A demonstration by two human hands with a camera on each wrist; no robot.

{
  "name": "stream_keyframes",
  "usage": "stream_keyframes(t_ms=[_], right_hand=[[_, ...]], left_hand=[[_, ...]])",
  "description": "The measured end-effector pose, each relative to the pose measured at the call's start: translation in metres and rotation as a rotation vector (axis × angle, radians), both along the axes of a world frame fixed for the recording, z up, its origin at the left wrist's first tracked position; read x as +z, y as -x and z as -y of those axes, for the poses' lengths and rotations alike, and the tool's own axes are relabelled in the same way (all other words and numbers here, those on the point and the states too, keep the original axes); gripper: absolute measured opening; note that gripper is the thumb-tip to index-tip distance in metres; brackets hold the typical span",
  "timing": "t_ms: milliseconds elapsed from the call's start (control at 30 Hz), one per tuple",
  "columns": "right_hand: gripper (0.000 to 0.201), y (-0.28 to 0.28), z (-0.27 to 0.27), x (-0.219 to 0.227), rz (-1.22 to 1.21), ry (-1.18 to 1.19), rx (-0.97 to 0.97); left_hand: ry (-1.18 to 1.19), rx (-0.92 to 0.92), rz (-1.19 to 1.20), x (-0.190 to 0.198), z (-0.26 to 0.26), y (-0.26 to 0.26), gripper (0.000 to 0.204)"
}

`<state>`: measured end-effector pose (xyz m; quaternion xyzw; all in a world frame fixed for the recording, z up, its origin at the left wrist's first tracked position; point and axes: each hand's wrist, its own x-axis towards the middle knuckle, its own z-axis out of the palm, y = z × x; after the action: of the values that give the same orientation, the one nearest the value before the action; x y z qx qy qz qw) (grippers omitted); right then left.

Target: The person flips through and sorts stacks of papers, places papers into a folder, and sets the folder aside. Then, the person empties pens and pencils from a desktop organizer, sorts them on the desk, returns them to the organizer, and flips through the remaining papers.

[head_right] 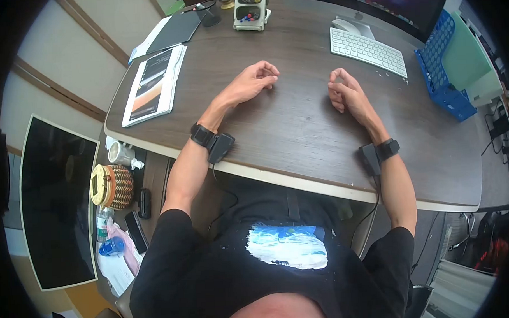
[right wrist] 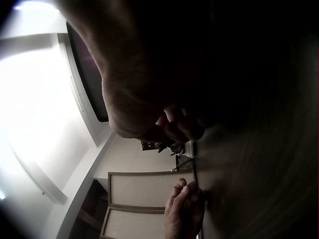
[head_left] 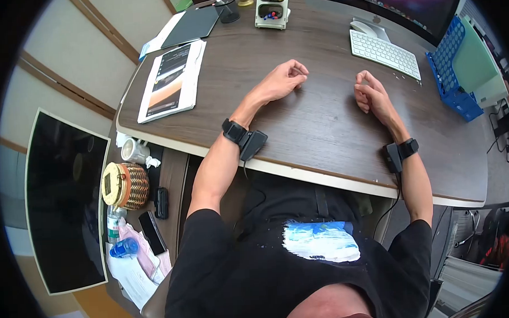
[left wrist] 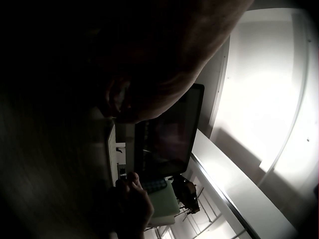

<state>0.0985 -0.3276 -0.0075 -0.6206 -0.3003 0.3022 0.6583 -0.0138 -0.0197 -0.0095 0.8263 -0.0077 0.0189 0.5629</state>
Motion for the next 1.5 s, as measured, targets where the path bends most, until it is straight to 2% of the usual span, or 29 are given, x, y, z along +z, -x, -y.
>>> stream_keyframes(t_ms=[167, 233, 367, 500, 567, 600, 667, 900, 1167, 1400, 1500], right_hand=[[0.014, -0.002, -0.001, 0.004, 0.072, 0.043, 0.004], [0.024, 0.000, -0.002, 0.006, 0.184, 0.162, -0.017], [0.036, 0.007, -0.008, 0.013, 0.221, 0.254, -0.002], [0.044, 0.030, -0.020, 0.021, 0.209, 0.177, 0.065], [0.046, 0.033, -0.025, 0.016, 0.186, 0.142, 0.060], [0.047, 0.034, -0.026, 0.014, 0.168, 0.109, 0.065], [0.045, 0.037, -0.026, 0.012, 0.163, 0.101, 0.074], [0.030, 0.036, -0.026, 0.011, 0.119, 0.108, 0.072], [0.020, 0.030, -0.026, 0.007, 0.142, 0.093, 0.118], [0.021, 0.032, -0.025, 0.009, 0.138, 0.090, 0.116], [0.021, 0.031, -0.024, 0.008, 0.123, 0.095, 0.114]], left_hand=[[0.015, -0.011, -0.010, 0.016, 0.005, 0.009, 0.030], [0.026, -0.028, -0.006, 0.018, 0.008, 0.009, 0.030], [0.061, -0.067, -0.011, 0.021, 0.015, 0.011, 0.032], [0.188, -0.131, -0.056, 0.024, 0.026, 0.015, 0.033], [0.291, -0.268, -0.066, 0.025, 0.030, 0.016, 0.034], [0.294, -0.278, -0.073, 0.024, 0.032, 0.016, 0.034], [0.340, -0.364, -0.114, 0.023, 0.035, 0.016, 0.037], [0.345, -0.403, -0.142, 0.017, 0.034, 0.016, 0.044], [0.122, -0.427, -0.180, 0.021, 0.035, 0.016, 0.045], [0.159, -0.398, -0.184, 0.020, 0.038, 0.018, 0.046], [0.259, -0.419, -0.116, 0.016, 0.037, 0.016, 0.047]])
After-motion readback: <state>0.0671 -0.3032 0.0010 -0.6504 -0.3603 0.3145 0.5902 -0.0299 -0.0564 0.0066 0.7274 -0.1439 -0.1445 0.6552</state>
